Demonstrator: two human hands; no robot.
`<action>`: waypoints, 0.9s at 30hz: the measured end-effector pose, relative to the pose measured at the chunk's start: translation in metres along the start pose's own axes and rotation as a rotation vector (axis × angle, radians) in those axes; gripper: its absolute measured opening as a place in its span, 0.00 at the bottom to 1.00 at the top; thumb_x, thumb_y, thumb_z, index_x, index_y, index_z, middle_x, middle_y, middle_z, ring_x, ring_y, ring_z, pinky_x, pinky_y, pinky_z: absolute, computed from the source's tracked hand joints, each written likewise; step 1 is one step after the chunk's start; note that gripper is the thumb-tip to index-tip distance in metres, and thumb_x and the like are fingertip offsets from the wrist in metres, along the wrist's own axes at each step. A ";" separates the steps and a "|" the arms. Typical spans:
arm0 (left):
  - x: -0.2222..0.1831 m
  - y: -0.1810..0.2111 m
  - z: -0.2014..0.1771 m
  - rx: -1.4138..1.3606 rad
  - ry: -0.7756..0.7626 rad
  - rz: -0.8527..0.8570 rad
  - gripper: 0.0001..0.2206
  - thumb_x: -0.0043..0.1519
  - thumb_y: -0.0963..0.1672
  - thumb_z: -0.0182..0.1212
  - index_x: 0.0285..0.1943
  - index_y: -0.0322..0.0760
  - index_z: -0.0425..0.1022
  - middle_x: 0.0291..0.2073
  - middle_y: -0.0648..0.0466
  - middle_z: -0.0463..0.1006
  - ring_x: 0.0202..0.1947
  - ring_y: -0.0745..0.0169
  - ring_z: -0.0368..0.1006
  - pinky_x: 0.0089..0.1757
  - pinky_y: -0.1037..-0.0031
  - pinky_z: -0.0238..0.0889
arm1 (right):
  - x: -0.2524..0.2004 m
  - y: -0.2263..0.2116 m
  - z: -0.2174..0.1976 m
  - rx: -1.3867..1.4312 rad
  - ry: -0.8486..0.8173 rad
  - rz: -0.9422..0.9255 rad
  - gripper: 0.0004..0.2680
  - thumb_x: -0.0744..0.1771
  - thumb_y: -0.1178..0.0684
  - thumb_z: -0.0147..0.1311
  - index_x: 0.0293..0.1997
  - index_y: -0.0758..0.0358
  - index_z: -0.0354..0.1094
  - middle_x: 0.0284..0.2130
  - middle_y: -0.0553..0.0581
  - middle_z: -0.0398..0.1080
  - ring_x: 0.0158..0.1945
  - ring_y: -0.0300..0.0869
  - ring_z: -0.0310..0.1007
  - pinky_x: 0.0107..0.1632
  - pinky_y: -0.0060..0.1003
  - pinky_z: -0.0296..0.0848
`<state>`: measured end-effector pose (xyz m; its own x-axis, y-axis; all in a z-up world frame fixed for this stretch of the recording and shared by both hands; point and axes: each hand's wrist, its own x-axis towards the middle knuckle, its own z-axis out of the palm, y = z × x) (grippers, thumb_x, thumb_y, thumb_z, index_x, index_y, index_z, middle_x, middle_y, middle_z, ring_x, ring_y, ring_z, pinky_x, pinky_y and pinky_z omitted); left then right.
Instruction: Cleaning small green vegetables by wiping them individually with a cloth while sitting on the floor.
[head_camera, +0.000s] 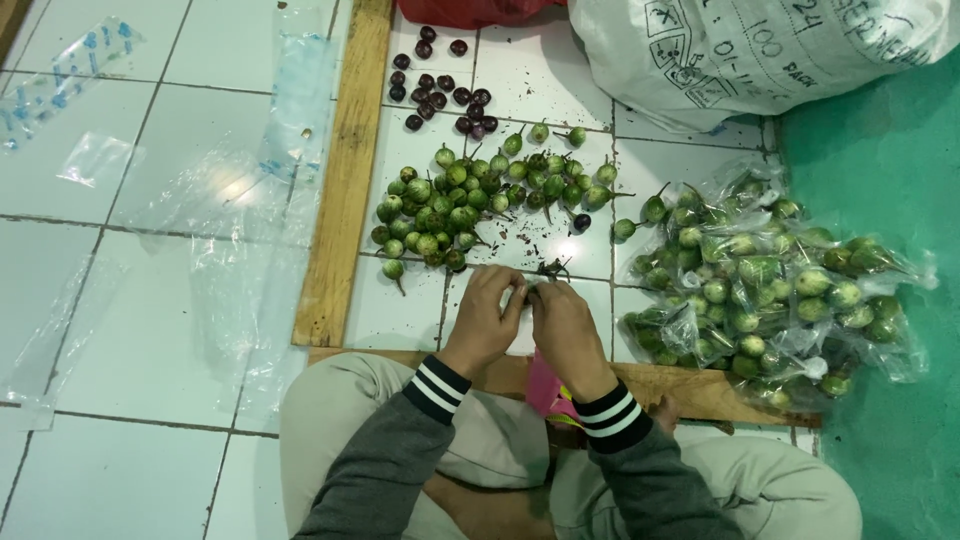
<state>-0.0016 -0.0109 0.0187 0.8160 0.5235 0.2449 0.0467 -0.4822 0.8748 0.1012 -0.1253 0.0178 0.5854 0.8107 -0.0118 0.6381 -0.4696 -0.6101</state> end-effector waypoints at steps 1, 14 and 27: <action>0.000 0.005 -0.001 0.003 0.001 0.004 0.05 0.69 0.40 0.53 0.41 0.35 0.74 0.33 0.45 0.75 0.40 0.43 0.75 0.48 0.60 0.66 | -0.001 -0.007 -0.002 0.002 0.004 -0.003 0.06 0.69 0.61 0.49 0.43 0.74 0.73 0.32 0.69 0.72 0.39 0.63 0.78 0.34 0.46 0.78; -0.004 -0.001 0.005 -0.106 -0.022 -0.059 0.07 0.73 0.42 0.46 0.44 0.35 0.68 0.35 0.45 0.71 0.42 0.41 0.72 0.43 0.56 0.69 | 0.004 -0.008 -0.011 0.111 0.093 0.004 0.03 0.65 0.58 0.61 0.38 0.65 0.77 0.38 0.65 0.74 0.39 0.60 0.80 0.35 0.48 0.79; -0.006 -0.010 0.008 0.170 0.034 -0.167 0.08 0.70 0.42 0.48 0.40 0.35 0.72 0.27 0.50 0.69 0.30 0.48 0.73 0.31 0.63 0.69 | 0.003 0.000 -0.005 0.230 0.327 -0.083 0.05 0.67 0.60 0.59 0.30 0.67 0.72 0.22 0.58 0.68 0.26 0.48 0.74 0.27 0.33 0.71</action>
<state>-0.0024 -0.0150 0.0045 0.7692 0.6278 0.1193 0.2781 -0.4969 0.8220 0.1054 -0.1249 0.0221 0.6884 0.6713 0.2747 0.5832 -0.2872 -0.7599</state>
